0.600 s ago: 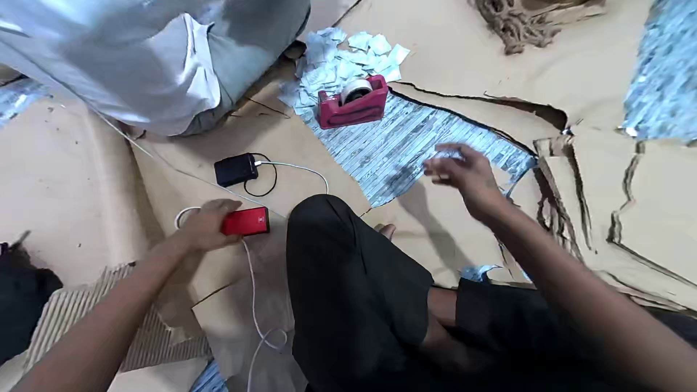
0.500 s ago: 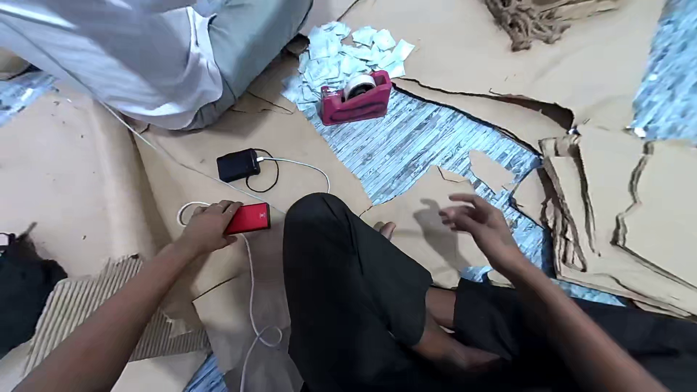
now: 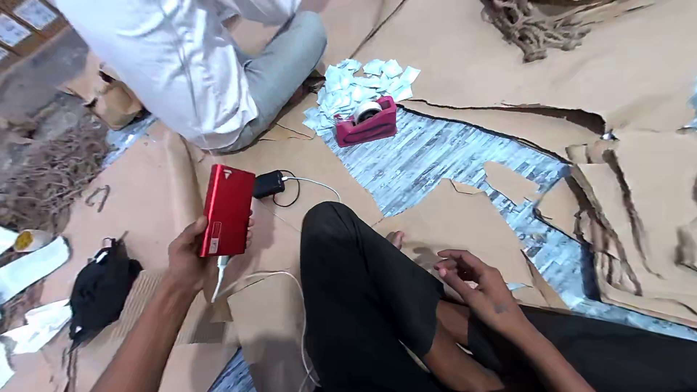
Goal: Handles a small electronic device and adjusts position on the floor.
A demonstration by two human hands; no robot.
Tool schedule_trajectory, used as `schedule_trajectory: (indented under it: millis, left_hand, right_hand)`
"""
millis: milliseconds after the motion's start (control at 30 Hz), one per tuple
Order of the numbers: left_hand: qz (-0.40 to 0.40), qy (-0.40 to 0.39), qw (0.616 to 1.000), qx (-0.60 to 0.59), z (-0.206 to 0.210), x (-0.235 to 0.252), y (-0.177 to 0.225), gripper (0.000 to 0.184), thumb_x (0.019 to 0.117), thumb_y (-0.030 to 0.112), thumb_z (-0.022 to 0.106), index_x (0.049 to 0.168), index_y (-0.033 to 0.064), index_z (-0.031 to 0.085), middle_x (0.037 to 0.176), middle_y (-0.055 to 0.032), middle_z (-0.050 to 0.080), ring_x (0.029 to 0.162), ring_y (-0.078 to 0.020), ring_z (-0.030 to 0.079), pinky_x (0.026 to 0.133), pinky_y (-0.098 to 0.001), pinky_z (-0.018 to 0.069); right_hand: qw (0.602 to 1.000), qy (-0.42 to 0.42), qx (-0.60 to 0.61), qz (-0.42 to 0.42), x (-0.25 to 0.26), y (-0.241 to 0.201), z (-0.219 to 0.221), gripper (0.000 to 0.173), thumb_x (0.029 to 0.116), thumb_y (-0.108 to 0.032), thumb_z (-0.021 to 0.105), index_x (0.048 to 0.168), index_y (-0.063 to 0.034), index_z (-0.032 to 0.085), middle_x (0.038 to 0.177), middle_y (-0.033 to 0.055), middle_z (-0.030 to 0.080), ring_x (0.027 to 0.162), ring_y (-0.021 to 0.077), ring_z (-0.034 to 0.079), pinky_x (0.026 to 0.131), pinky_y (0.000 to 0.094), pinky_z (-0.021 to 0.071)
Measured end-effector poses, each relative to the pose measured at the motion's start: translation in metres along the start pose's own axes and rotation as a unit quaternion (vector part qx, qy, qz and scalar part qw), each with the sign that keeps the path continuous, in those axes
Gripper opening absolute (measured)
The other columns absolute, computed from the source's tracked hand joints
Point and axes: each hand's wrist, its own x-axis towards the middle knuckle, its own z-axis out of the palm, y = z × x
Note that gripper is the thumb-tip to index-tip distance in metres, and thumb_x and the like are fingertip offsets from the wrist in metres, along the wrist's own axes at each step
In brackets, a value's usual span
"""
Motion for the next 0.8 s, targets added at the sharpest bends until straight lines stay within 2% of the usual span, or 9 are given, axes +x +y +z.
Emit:
schedule_trajectory:
  millis: [67,200,333,433,567,600,667,700,800]
  left_hand:
    - [0.047,-0.026,0.996,-0.068,0.015,-0.017,0.016,0.055,0.0969,0.056,0.041,0.125,0.0169,0.068,0.121,-0.0116,0.072,0.095,-0.0219,0.074,0.074,-0.0372,0.0638]
    - [0.083,-0.078,0.984,-0.134,0.041,-0.034,0.04,0.057,0.091,0.057,0.059,0.129,0.0153,0.066,0.125,-0.0132,0.069,0.1,-0.0232,0.072,0.078,-0.0382,0.0633]
    - [0.06,-0.076,0.988,-0.12,0.068,-0.048,0.06,0.048,0.0872,0.044,0.072,0.124,0.0139,0.068,0.123,-0.017,0.07,0.103,-0.0268,0.073,0.084,-0.0402,0.0627]
    - [0.03,-0.083,0.993,-0.081,0.081,-0.052,0.067,0.051,0.0791,0.048,0.082,0.116,0.0152,0.07,0.114,-0.0132,0.073,0.096,-0.0227,0.074,0.083,-0.0367,0.0627]
    - [0.039,-0.064,0.996,-0.044,0.096,-0.059,0.072,0.054,0.0764,0.055,0.083,0.11,0.0169,0.066,0.094,-0.003,0.068,0.079,-0.0122,0.069,0.072,-0.0273,0.0614]
    - [0.039,-0.047,0.998,-0.029,0.099,-0.059,0.073,0.056,0.0765,0.057,0.083,0.112,0.0176,0.063,0.092,-0.0015,0.066,0.075,-0.0096,0.068,0.067,-0.0238,0.0601]
    - [0.032,-0.022,0.999,0.001,0.101,-0.06,0.075,0.061,0.0823,0.055,0.077,0.124,0.0173,0.054,0.092,-0.0019,0.063,0.07,-0.0087,0.065,0.062,-0.0223,0.059]
    - [0.024,-0.016,1.0,0.009,0.103,-0.06,0.076,0.058,0.0844,0.052,0.074,0.125,0.0168,0.053,0.089,-0.0025,0.063,0.068,-0.0088,0.065,0.061,-0.0226,0.0589]
    - [-0.002,-0.035,0.999,0.007,0.111,-0.062,0.075,0.048,0.0863,0.05,0.072,0.118,0.0155,0.061,0.082,-0.0017,0.064,0.065,-0.0069,0.065,0.057,-0.0202,0.0569]
  right_hand:
    - [0.998,-0.043,-0.014,-0.034,-0.003,-0.007,0.013,0.041,0.0979,-0.04,0.063,0.128,-0.0128,0.066,0.101,-0.0046,0.075,0.087,0.0086,0.072,0.076,0.0327,0.0626]
    - [0.991,-0.112,-0.062,-0.044,-0.015,-0.005,0.025,0.042,0.1004,-0.041,0.059,0.132,-0.0139,0.064,0.106,-0.0024,0.074,0.088,0.0108,0.071,0.078,0.0368,0.0622]
    - [0.981,-0.137,-0.132,-0.033,-0.019,0.001,0.021,0.042,0.0989,-0.039,0.059,0.132,-0.0144,0.065,0.103,0.0003,0.074,0.086,0.0176,0.072,0.078,0.0462,0.0608]
    - [0.975,-0.137,-0.176,-0.016,-0.015,0.004,0.016,0.042,0.0983,-0.04,0.058,0.132,-0.0155,0.065,0.103,0.001,0.075,0.086,0.0206,0.073,0.078,0.0495,0.0606]
    - [0.968,-0.151,-0.202,-0.006,-0.013,0.002,0.014,0.043,0.0995,-0.04,0.057,0.133,-0.0148,0.064,0.104,0.003,0.074,0.09,0.0238,0.073,0.081,0.0529,0.0594]
    - [0.966,-0.156,-0.205,-0.001,-0.014,0.001,0.014,0.042,0.0995,-0.039,0.058,0.133,-0.0142,0.064,0.105,0.0044,0.074,0.091,0.0257,0.073,0.082,0.0551,0.0586]
    - [0.964,-0.16,-0.21,0.001,-0.014,-0.002,0.016,0.041,0.0992,-0.037,0.059,0.132,-0.0134,0.065,0.105,0.0062,0.074,0.092,0.0283,0.072,0.082,0.0577,0.058]
    - [0.964,-0.162,-0.213,0.001,-0.015,-0.003,0.016,0.041,0.0992,-0.037,0.059,0.132,-0.0138,0.065,0.106,0.006,0.074,0.093,0.028,0.072,0.082,0.0573,0.0581]
    - [0.961,-0.169,-0.217,0.007,-0.016,-0.007,0.015,0.04,0.1002,-0.037,0.058,0.133,-0.0142,0.064,0.107,0.0054,0.074,0.095,0.0272,0.072,0.084,0.057,0.0572]
